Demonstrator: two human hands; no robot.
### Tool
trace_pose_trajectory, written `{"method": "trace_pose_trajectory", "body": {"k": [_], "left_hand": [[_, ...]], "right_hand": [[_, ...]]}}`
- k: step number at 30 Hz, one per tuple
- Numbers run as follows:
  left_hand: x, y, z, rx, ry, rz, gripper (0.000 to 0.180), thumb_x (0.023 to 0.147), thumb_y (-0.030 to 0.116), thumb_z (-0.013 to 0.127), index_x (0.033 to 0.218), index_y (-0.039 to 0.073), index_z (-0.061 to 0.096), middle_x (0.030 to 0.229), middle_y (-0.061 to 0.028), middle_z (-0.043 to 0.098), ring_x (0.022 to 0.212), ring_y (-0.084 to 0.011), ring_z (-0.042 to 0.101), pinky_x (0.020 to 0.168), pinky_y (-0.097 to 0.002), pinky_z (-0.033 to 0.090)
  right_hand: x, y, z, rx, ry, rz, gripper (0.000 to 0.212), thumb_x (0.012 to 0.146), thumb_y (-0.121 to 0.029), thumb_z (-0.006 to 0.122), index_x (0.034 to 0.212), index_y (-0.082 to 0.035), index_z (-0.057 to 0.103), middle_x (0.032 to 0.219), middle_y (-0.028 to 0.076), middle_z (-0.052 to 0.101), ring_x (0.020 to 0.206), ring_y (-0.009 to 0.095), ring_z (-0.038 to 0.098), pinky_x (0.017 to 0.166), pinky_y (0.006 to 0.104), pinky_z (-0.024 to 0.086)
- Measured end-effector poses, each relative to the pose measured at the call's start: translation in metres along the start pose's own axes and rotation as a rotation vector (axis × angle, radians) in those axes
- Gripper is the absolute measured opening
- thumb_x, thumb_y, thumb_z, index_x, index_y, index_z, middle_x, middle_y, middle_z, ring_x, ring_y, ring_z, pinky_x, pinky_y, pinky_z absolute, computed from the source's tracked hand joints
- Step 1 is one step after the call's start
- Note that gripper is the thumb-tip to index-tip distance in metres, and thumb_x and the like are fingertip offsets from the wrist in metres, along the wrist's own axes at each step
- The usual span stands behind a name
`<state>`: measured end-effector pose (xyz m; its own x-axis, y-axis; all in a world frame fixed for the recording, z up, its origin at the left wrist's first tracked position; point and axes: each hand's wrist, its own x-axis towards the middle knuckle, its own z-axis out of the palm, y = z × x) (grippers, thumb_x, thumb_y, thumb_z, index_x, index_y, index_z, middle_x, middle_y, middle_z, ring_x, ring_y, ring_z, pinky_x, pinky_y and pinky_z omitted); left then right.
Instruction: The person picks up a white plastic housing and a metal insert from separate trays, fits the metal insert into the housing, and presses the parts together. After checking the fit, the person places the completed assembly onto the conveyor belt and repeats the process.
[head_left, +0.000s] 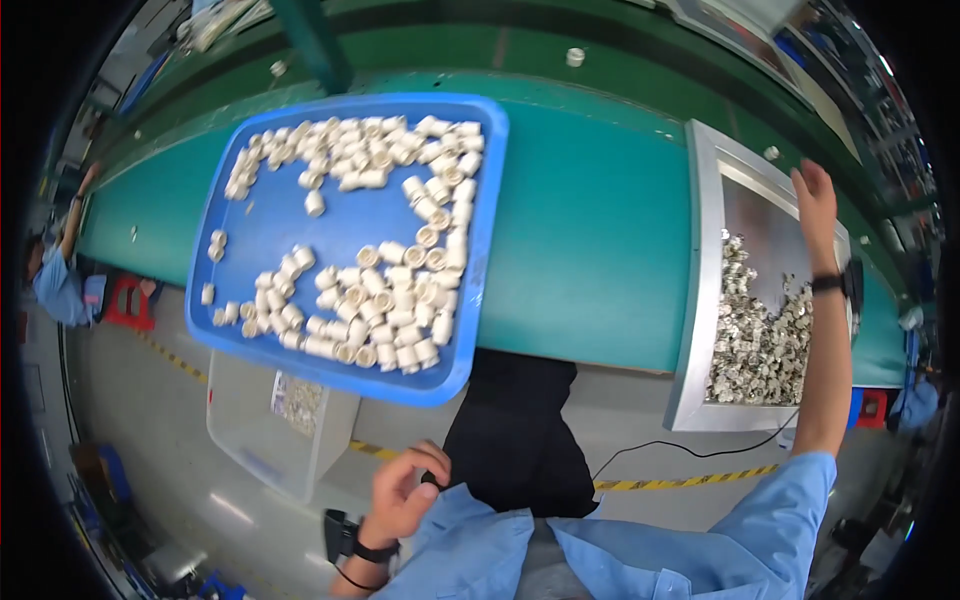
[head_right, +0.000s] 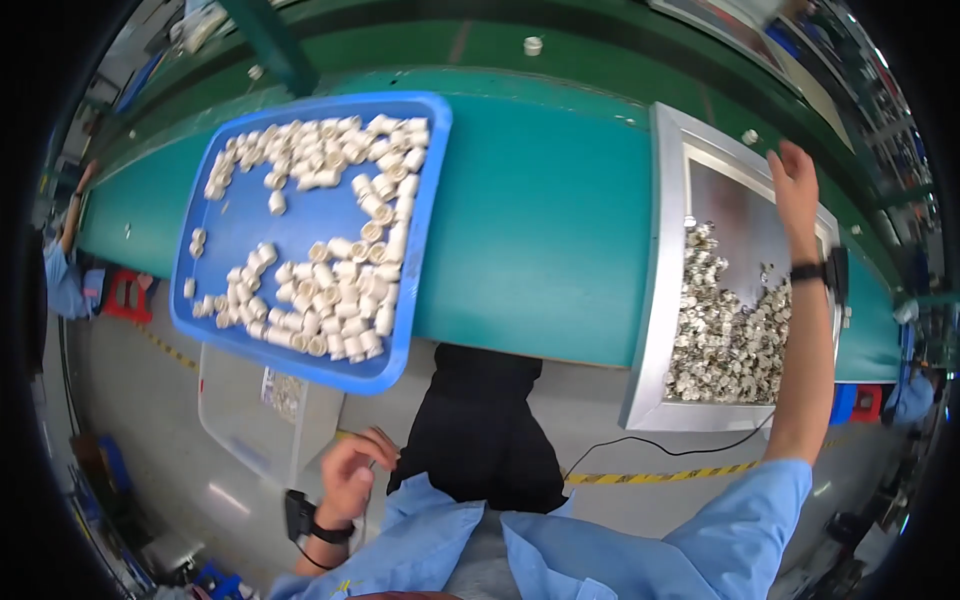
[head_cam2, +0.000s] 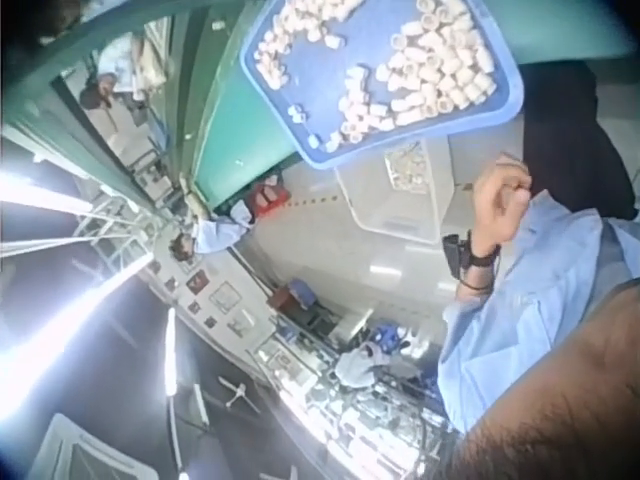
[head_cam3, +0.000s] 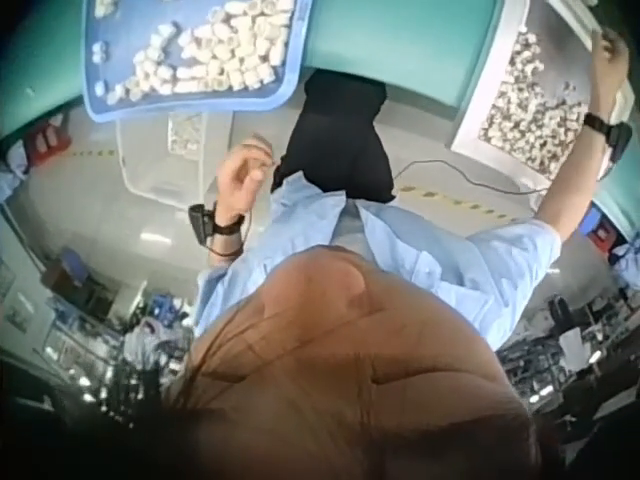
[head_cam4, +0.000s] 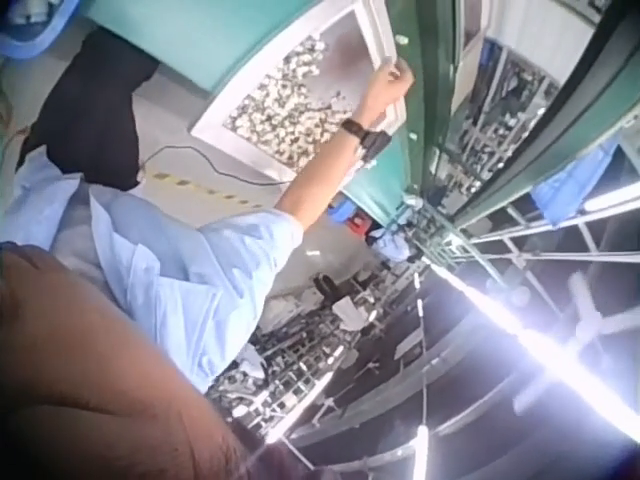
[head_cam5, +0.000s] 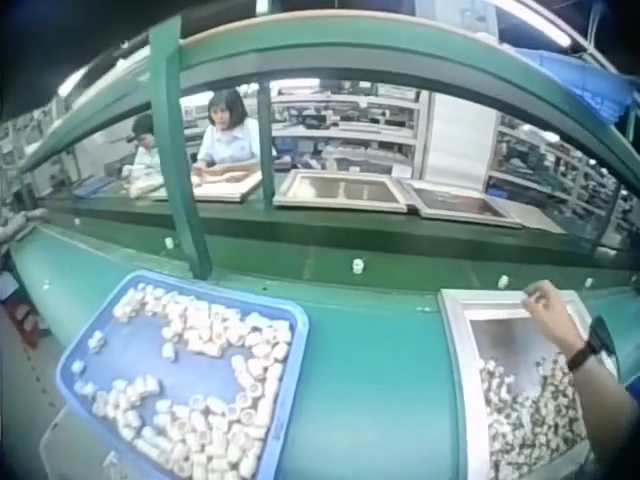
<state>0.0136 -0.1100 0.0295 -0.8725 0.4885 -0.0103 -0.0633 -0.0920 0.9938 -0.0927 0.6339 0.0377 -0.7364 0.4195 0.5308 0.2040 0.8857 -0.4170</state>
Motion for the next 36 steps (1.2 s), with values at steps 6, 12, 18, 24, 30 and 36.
{"method": "trace_pose_trajectory", "body": {"k": [6, 12, 18, 24, 30, 36], "left_hand": [[0.101, 0.089, -0.051, 0.691, 0.105, 0.517, 0.003, 0.087, 0.001, 0.061, 0.086, -0.001, 0.062, 0.08, -0.0114, 0.063, 0.073, -0.0234, 0.058, 0.068, -0.0318, 0.046], [0.237, 0.069, -0.081, 1.179, 0.022, 0.726, 0.023, 0.087, -0.001, 0.058, 0.108, 0.003, 0.066, 0.103, -0.0118, 0.068, 0.099, -0.0325, 0.063, 0.082, -0.0399, 0.05], [0.274, 0.059, -0.078, 1.426, -0.306, 0.653, 0.03, 0.08, 0.0, 0.061, 0.11, 0.004, 0.067, 0.107, -0.0121, 0.067, 0.106, -0.0333, 0.061, 0.089, -0.0427, 0.05], [0.273, 0.062, -0.084, 1.609, -0.259, 0.736, 0.024, 0.079, 0.006, 0.063, 0.102, 0.005, 0.067, 0.103, -0.0113, 0.065, 0.101, -0.0324, 0.061, 0.089, -0.0425, 0.049], [0.256, 0.077, -0.089, 1.525, 0.054, 0.575, 0.024, 0.081, 0.012, 0.068, 0.102, 0.0, 0.066, 0.096, -0.0147, 0.067, 0.088, -0.0312, 0.062, 0.078, -0.0412, 0.048], [0.173, 0.047, -0.019, 0.9, 0.055, 0.43, 0.016, 0.093, 0.014, 0.063, 0.101, 0.0, 0.063, 0.088, -0.0046, 0.063, 0.081, -0.0134, 0.054, 0.073, -0.0305, 0.044]], "right_hand": [[-0.129, -0.132, -0.062, -0.085, -0.479, 0.047, 0.031, 0.091, -0.023, 0.071, 0.109, 0.001, 0.068, 0.094, 0.008, 0.066, 0.078, 0.014, 0.058, 0.072, 0.0279, 0.048], [-0.15, -0.176, -0.067, 0.05, -0.606, 0.118, 0.025, 0.09, -0.017, 0.069, 0.108, 0.0, 0.068, 0.086, 0.007, 0.063, 0.074, 0.013, 0.054, 0.069, 0.028, 0.046], [-0.17, -0.19, -0.088, 0.085, -0.7, 0.111, 0.022, 0.088, -0.01, 0.068, 0.108, 0.0, 0.069, 0.087, 0.006, 0.065, 0.074, 0.014, 0.056, 0.07, 0.0283, 0.047], [-0.175, -0.179, -0.096, 0.105, -0.663, 0.083, 0.02, 0.086, -0.008, 0.067, 0.104, 0.001, 0.069, 0.086, 0.009, 0.066, 0.075, 0.019, 0.06, 0.069, 0.0327, 0.049], [-0.172, -0.179, -0.093, -0.066, -0.536, -0.121, 0.018, 0.089, -0.007, 0.064, 0.106, -0.002, 0.069, 0.094, 0.016, 0.068, 0.08, 0.034, 0.063, 0.075, 0.0403, 0.052], [-0.184, -0.178, -0.104, 0.119, -0.377, -0.032, 0.037, 0.092, 0.0, 0.058, 0.128, -0.007, 0.061, 0.102, 0.008, 0.063, 0.086, 0.022, 0.067, 0.08, 0.0337, 0.052]]}}
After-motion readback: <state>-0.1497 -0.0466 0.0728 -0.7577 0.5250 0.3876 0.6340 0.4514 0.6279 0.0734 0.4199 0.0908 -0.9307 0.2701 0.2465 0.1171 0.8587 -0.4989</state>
